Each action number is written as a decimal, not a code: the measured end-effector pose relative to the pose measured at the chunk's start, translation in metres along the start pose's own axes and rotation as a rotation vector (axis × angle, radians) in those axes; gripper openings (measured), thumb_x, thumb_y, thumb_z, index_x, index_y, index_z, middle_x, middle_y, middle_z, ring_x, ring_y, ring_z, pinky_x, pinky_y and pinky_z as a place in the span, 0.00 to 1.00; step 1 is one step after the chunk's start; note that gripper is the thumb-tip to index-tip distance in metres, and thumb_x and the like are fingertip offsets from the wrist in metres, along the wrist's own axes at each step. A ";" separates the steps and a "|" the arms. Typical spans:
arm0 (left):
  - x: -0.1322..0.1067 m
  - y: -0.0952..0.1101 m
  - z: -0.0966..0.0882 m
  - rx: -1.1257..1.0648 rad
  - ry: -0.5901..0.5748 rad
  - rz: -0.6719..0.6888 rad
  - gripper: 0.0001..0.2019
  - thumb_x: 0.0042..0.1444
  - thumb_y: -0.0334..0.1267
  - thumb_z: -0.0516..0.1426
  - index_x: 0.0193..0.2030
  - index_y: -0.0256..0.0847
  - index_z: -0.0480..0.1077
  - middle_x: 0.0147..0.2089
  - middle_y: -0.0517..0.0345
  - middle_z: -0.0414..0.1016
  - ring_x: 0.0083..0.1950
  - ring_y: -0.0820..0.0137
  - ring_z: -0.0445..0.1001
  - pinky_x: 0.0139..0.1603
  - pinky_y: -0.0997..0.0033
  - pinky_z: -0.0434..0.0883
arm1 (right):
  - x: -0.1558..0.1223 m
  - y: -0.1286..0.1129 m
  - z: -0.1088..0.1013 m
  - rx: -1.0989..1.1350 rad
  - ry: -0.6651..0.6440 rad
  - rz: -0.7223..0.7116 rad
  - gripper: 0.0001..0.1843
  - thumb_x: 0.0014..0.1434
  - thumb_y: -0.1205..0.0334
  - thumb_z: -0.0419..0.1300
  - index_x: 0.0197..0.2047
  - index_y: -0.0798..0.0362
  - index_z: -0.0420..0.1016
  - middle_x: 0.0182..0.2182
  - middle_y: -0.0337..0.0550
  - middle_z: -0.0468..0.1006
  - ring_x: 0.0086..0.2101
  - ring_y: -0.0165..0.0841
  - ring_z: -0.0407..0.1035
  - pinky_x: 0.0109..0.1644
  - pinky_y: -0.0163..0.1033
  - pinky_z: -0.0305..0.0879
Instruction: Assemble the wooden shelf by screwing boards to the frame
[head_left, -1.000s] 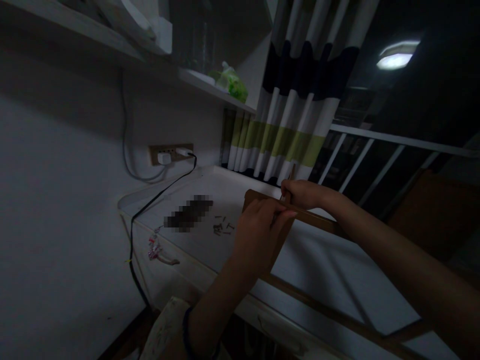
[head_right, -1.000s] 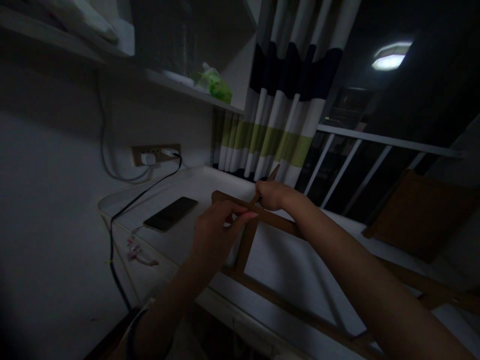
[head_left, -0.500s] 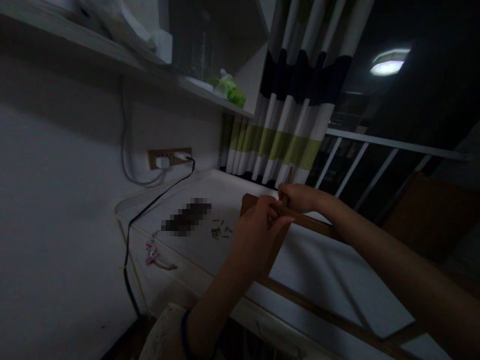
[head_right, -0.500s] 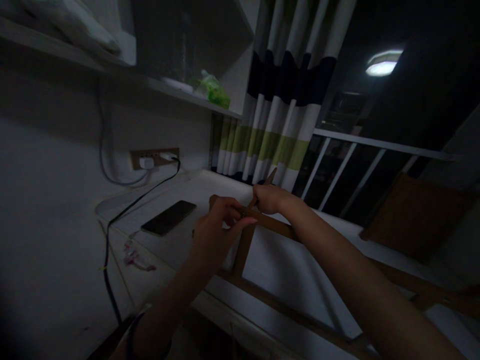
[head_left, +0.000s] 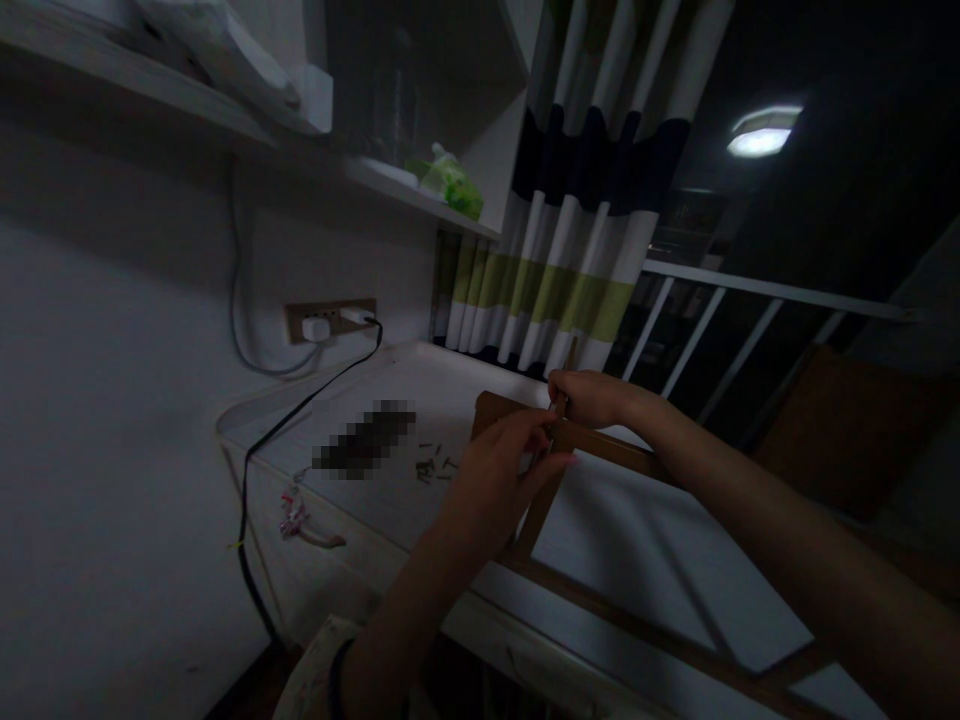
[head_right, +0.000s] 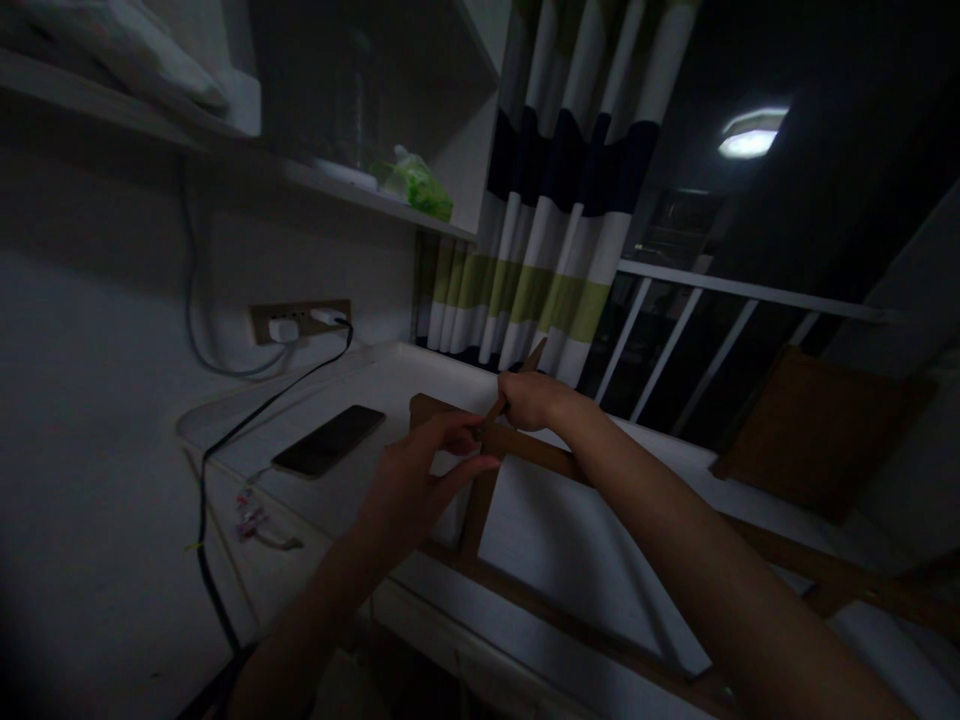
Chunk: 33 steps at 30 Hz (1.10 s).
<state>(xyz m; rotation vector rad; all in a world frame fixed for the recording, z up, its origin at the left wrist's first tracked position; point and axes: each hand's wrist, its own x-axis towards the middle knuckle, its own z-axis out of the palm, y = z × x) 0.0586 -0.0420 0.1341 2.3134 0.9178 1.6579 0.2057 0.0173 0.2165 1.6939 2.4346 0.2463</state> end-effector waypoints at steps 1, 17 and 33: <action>-0.001 0.000 -0.001 -0.017 -0.002 0.013 0.14 0.51 0.40 0.56 0.45 0.41 0.63 0.34 0.62 0.71 0.36 0.74 0.71 0.39 0.75 0.68 | 0.000 0.000 0.000 -0.001 0.001 0.000 0.10 0.50 0.64 0.53 0.38 0.54 0.65 0.36 0.46 0.73 0.35 0.34 0.68 0.29 0.31 0.57; 0.004 -0.001 -0.002 -0.077 0.030 0.029 0.08 0.55 0.33 0.52 0.41 0.41 0.68 0.39 0.61 0.73 0.39 0.74 0.71 0.41 0.75 0.69 | -0.002 0.000 -0.002 -0.023 -0.009 -0.008 0.12 0.48 0.64 0.53 0.39 0.54 0.65 0.35 0.48 0.73 0.34 0.35 0.68 0.27 0.32 0.56; 0.058 -0.013 -0.032 0.349 -0.426 0.409 0.25 0.39 0.57 0.58 0.43 0.46 0.66 0.40 0.61 0.71 0.42 0.66 0.67 0.43 0.66 0.56 | -0.005 -0.003 -0.006 -0.012 -0.005 -0.017 0.13 0.51 0.65 0.52 0.41 0.56 0.64 0.36 0.49 0.73 0.36 0.37 0.68 0.29 0.33 0.58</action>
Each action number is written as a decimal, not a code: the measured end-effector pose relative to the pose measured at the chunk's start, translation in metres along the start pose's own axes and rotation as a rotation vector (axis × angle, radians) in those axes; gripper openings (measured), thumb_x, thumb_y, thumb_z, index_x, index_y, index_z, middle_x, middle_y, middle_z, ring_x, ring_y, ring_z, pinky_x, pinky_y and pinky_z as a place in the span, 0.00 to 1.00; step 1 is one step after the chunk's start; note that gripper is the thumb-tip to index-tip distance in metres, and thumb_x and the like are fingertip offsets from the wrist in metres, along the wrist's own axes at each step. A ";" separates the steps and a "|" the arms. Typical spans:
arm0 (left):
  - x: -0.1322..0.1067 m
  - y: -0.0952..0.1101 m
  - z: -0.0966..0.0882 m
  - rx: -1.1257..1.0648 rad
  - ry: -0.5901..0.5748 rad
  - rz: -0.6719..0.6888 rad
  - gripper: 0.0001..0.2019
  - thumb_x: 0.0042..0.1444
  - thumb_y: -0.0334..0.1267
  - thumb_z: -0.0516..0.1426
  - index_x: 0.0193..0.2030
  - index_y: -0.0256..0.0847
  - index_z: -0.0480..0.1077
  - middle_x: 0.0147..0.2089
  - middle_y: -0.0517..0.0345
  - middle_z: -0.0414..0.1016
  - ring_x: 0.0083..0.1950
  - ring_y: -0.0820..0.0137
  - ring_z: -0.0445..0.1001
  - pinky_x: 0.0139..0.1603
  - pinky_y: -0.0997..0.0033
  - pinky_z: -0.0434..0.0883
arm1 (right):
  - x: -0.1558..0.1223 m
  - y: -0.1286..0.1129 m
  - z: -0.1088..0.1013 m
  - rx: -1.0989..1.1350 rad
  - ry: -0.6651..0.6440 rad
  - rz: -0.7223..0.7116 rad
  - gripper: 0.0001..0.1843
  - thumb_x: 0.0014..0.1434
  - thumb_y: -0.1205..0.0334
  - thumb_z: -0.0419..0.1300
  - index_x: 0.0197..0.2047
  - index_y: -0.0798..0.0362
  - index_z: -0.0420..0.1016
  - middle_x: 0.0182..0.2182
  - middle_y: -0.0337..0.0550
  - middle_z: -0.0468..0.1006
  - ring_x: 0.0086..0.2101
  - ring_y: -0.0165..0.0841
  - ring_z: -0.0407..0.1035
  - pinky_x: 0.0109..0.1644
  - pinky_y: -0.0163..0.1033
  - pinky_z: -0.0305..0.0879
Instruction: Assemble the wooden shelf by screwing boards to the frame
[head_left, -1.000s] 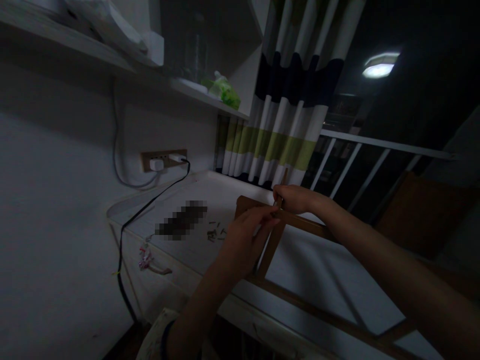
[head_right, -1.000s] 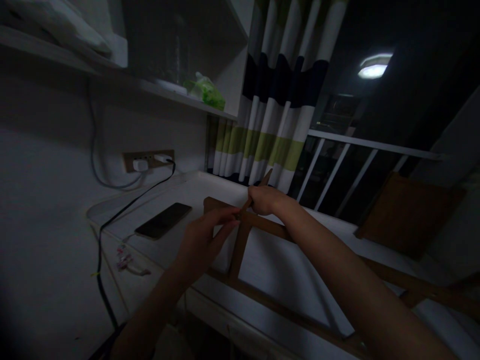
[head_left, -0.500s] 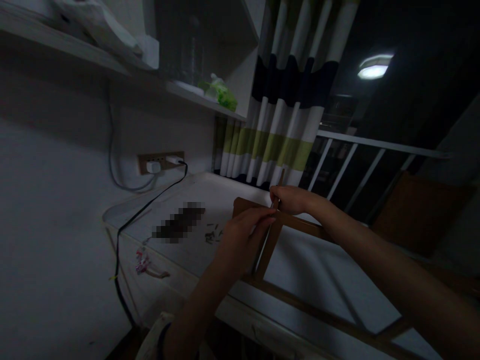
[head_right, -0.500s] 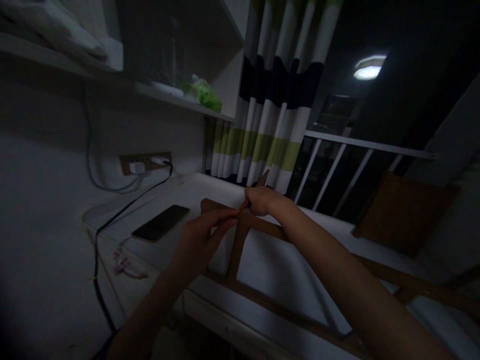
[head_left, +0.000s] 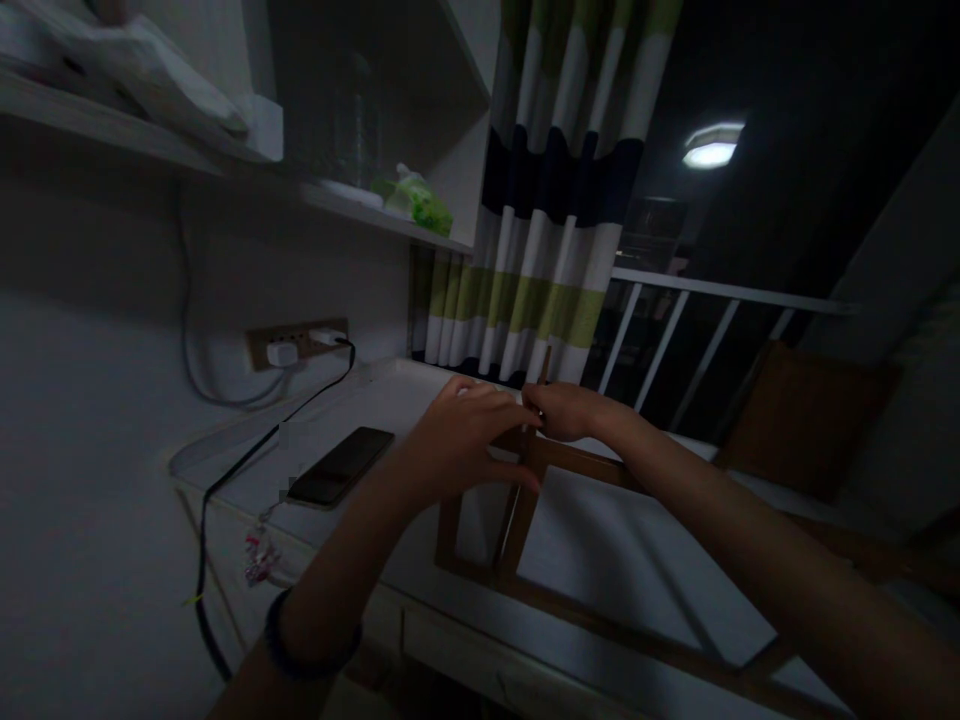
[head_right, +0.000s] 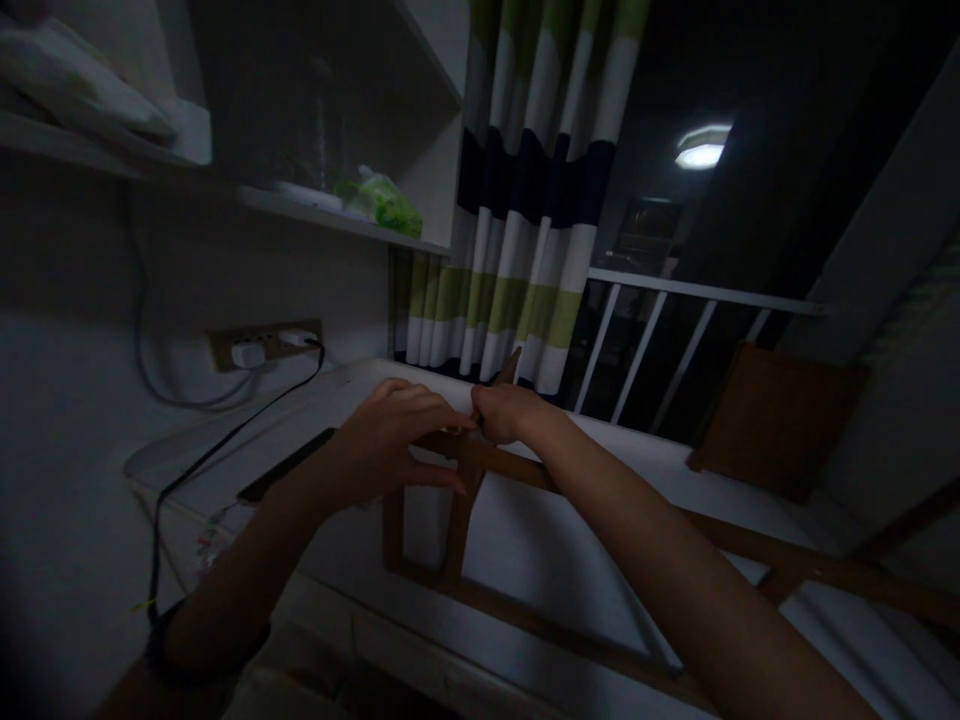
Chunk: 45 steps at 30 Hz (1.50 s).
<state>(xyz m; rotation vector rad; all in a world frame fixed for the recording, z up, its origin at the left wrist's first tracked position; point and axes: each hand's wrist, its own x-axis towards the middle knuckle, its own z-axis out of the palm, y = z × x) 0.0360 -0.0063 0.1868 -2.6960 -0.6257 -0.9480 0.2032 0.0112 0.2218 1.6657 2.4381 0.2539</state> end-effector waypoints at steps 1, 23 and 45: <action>0.004 -0.003 0.000 -0.012 -0.051 0.010 0.26 0.39 0.57 0.58 0.44 0.46 0.65 0.40 0.61 0.71 0.41 0.67 0.68 0.42 0.67 0.56 | 0.000 0.001 0.000 0.000 0.001 -0.002 0.13 0.51 0.64 0.52 0.42 0.56 0.64 0.37 0.49 0.73 0.37 0.37 0.68 0.29 0.33 0.58; 0.025 -0.009 0.001 -0.215 -0.291 0.071 0.16 0.41 0.49 0.61 0.29 0.39 0.66 0.28 0.63 0.66 0.29 0.73 0.64 0.26 0.77 0.54 | -0.001 -0.001 -0.004 0.046 -0.014 -0.030 0.17 0.50 0.55 0.55 0.42 0.55 0.64 0.37 0.49 0.74 0.38 0.39 0.69 0.32 0.34 0.58; 0.023 -0.011 0.002 -0.220 -0.265 0.104 0.16 0.41 0.49 0.61 0.28 0.38 0.65 0.26 0.64 0.66 0.28 0.74 0.64 0.27 0.77 0.57 | -0.003 0.011 -0.008 0.170 0.168 0.134 0.21 0.53 0.68 0.47 0.51 0.58 0.59 0.45 0.53 0.70 0.45 0.37 0.65 0.43 0.36 0.59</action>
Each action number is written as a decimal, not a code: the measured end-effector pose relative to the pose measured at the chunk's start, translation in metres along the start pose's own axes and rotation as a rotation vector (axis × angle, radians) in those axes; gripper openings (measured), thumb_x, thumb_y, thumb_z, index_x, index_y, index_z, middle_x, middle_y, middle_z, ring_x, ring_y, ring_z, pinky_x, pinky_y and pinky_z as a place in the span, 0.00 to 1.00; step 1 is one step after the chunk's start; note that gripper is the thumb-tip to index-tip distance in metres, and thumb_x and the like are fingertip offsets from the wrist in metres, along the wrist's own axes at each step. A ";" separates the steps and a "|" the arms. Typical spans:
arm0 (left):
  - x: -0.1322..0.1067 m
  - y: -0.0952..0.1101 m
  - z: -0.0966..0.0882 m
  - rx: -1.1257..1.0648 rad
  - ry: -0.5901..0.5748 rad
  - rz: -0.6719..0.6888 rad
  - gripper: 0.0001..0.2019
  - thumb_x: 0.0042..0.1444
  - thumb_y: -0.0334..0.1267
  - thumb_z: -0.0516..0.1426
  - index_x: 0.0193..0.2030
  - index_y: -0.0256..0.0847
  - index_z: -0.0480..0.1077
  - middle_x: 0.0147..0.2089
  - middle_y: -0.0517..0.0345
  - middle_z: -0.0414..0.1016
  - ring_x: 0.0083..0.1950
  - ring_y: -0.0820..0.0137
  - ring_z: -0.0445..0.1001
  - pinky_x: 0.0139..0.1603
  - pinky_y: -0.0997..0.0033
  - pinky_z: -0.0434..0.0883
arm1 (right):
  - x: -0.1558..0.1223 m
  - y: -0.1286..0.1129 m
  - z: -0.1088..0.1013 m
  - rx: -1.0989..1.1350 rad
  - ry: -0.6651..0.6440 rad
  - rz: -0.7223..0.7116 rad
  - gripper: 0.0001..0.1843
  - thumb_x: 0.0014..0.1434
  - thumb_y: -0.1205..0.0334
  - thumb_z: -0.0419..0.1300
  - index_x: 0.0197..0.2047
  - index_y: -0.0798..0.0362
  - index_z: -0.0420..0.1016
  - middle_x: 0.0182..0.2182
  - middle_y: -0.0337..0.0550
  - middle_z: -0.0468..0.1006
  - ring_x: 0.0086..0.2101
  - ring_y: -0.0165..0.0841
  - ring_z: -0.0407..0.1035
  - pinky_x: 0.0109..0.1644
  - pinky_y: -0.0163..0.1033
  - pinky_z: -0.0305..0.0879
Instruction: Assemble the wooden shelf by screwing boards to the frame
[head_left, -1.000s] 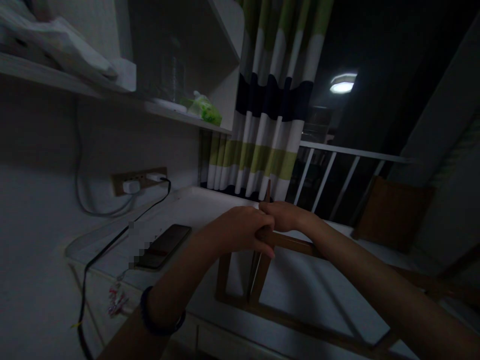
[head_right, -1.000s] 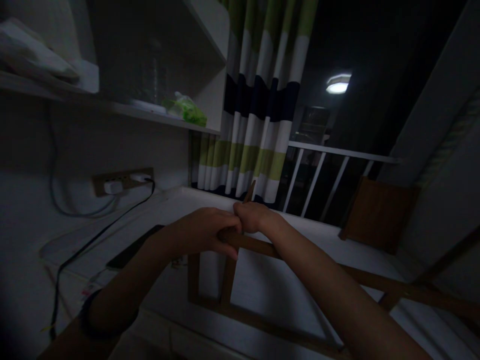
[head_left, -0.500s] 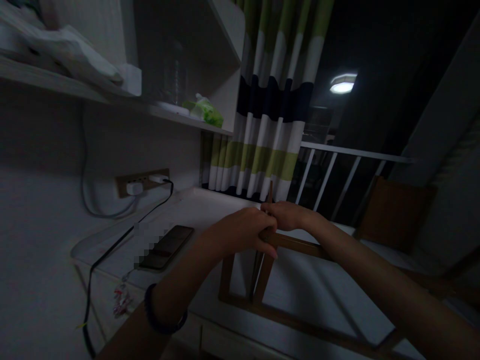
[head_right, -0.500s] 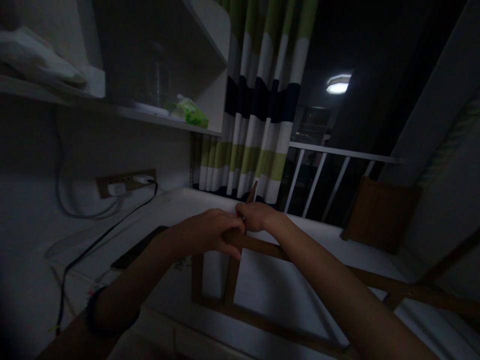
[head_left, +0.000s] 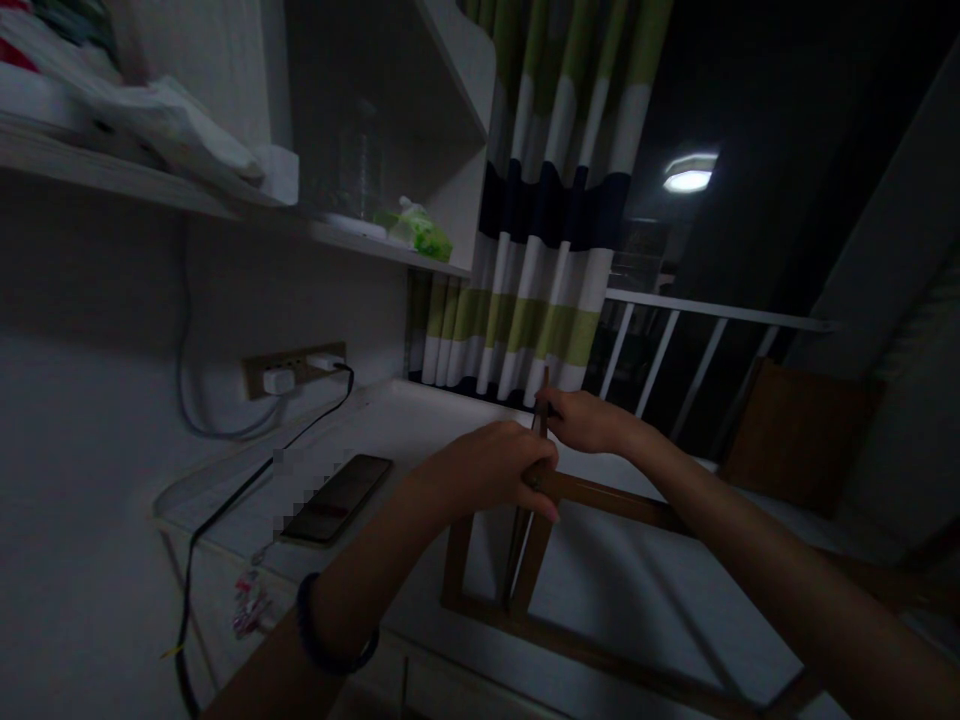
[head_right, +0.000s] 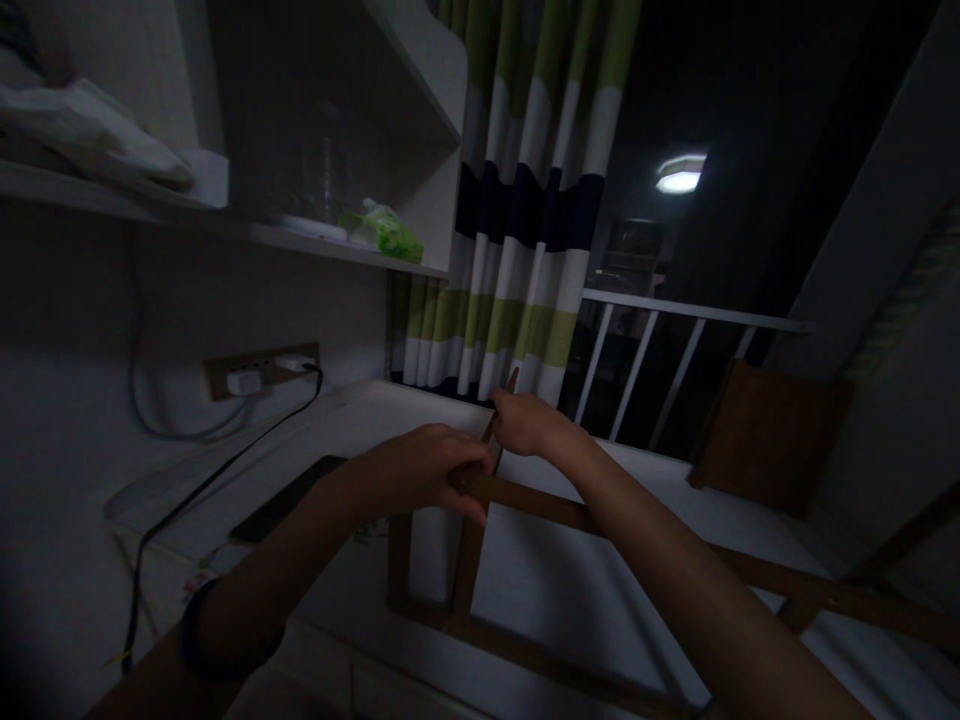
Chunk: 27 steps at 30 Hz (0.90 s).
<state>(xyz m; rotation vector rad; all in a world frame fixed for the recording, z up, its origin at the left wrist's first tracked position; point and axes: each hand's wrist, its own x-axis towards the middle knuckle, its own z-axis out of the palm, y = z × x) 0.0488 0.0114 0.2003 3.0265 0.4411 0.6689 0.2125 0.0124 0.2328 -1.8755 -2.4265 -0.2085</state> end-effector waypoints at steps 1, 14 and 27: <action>0.000 0.000 0.000 0.000 -0.003 0.000 0.16 0.41 0.49 0.61 0.28 0.38 0.65 0.26 0.64 0.66 0.28 0.74 0.64 0.27 0.77 0.57 | 0.000 -0.001 -0.002 0.004 0.030 0.023 0.20 0.54 0.67 0.46 0.51 0.58 0.59 0.43 0.53 0.71 0.44 0.38 0.65 0.43 0.37 0.59; -0.002 0.000 0.002 0.004 0.015 -0.009 0.17 0.42 0.51 0.59 0.29 0.39 0.65 0.28 0.62 0.66 0.30 0.73 0.65 0.28 0.77 0.58 | -0.060 -0.009 -0.006 0.151 0.463 -0.034 0.15 0.52 0.77 0.43 0.39 0.55 0.62 0.36 0.46 0.67 0.39 0.32 0.64 0.42 0.35 0.60; -0.001 -0.002 0.004 0.012 -0.003 -0.027 0.16 0.41 0.47 0.61 0.31 0.39 0.65 0.28 0.63 0.66 0.31 0.73 0.65 0.28 0.77 0.57 | -0.137 -0.052 0.033 0.858 0.613 0.009 0.11 0.53 0.64 0.57 0.40 0.44 0.65 0.30 0.34 0.74 0.28 0.26 0.71 0.25 0.27 0.69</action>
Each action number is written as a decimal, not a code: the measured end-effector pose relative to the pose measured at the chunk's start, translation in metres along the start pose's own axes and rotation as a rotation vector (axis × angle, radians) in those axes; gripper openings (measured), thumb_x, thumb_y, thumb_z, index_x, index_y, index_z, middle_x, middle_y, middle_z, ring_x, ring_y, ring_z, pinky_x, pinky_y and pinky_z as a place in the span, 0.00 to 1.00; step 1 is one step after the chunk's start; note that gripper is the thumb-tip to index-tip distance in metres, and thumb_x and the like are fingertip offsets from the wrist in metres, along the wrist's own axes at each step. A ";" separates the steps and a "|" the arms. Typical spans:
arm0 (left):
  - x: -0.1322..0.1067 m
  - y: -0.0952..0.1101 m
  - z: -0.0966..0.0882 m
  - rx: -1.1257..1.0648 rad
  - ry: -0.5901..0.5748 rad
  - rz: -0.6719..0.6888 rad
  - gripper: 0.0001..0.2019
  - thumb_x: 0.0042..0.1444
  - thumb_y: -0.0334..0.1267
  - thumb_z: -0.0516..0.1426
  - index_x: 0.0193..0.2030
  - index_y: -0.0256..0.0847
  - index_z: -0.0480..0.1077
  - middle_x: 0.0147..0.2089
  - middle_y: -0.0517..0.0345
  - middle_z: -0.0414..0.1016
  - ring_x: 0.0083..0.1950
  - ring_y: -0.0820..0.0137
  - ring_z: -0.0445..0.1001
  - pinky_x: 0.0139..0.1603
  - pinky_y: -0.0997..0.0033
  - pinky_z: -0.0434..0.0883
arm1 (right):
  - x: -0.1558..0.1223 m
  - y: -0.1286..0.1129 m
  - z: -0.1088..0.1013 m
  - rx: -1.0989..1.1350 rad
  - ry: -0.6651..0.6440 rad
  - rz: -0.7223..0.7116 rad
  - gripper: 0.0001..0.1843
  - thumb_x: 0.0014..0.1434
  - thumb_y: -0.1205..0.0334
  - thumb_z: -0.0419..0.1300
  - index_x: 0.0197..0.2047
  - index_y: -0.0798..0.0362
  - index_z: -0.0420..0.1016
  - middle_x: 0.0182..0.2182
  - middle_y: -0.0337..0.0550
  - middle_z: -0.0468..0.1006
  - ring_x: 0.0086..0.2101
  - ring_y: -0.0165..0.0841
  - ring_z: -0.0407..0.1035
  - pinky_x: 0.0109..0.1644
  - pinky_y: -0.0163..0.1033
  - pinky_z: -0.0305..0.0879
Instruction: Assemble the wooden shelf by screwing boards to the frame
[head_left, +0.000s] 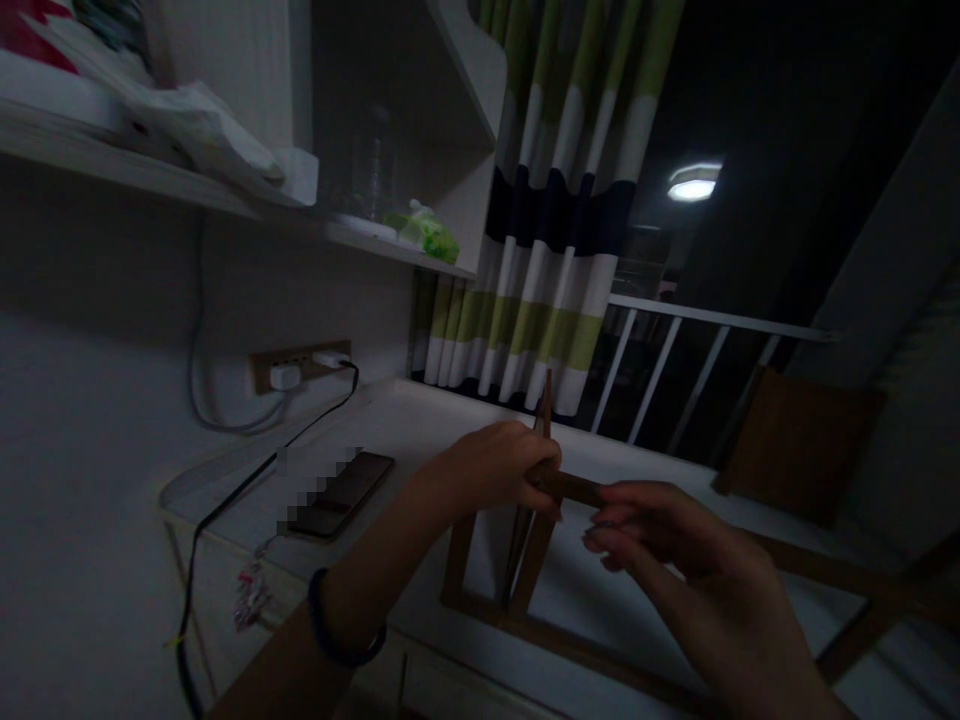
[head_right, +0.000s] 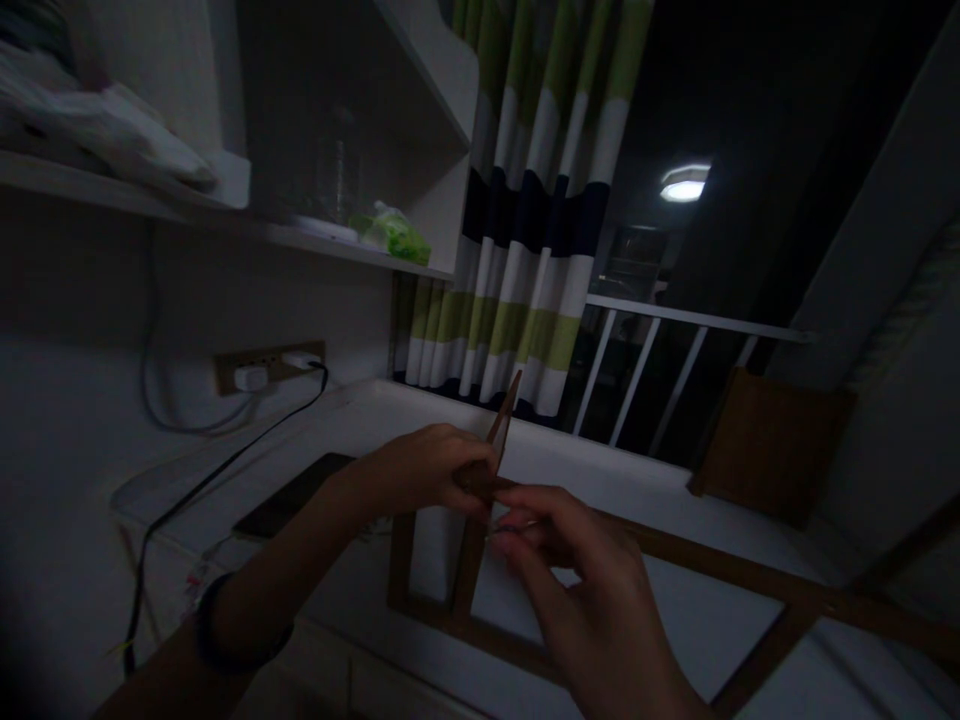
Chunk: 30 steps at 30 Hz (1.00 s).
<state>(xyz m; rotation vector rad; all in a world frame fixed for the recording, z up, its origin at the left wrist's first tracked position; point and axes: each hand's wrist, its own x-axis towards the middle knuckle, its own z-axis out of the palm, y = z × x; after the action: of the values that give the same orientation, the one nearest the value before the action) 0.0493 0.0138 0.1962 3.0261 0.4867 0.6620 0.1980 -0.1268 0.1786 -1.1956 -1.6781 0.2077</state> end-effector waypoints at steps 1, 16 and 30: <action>0.000 0.000 0.000 -0.001 -0.003 -0.006 0.16 0.41 0.48 0.61 0.31 0.40 0.66 0.28 0.63 0.66 0.31 0.73 0.64 0.28 0.77 0.56 | -0.002 0.002 0.001 -0.002 -0.026 0.014 0.09 0.54 0.64 0.56 0.40 0.45 0.65 0.29 0.33 0.73 0.26 0.26 0.70 0.23 0.26 0.68; -0.003 -0.001 0.002 0.003 0.019 -0.011 0.20 0.41 0.54 0.59 0.35 0.40 0.66 0.32 0.60 0.67 0.35 0.70 0.65 0.33 0.75 0.59 | -0.015 0.008 0.014 -0.450 -0.207 -0.628 0.11 0.60 0.67 0.47 0.36 0.55 0.70 0.23 0.41 0.70 0.25 0.27 0.66 0.25 0.29 0.64; -0.001 0.002 -0.003 0.020 -0.009 -0.003 0.14 0.45 0.48 0.58 0.29 0.39 0.65 0.27 0.62 0.68 0.32 0.71 0.67 0.28 0.75 0.58 | 0.001 0.017 0.012 -0.557 -0.199 -0.754 0.22 0.53 0.78 0.44 0.50 0.59 0.62 0.35 0.49 0.72 0.34 0.29 0.68 0.37 0.30 0.68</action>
<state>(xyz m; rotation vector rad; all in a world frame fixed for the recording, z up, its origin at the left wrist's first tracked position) 0.0480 0.0111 0.1988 3.0449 0.5001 0.6466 0.1987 -0.1137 0.1631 -0.8463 -2.3290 -0.6623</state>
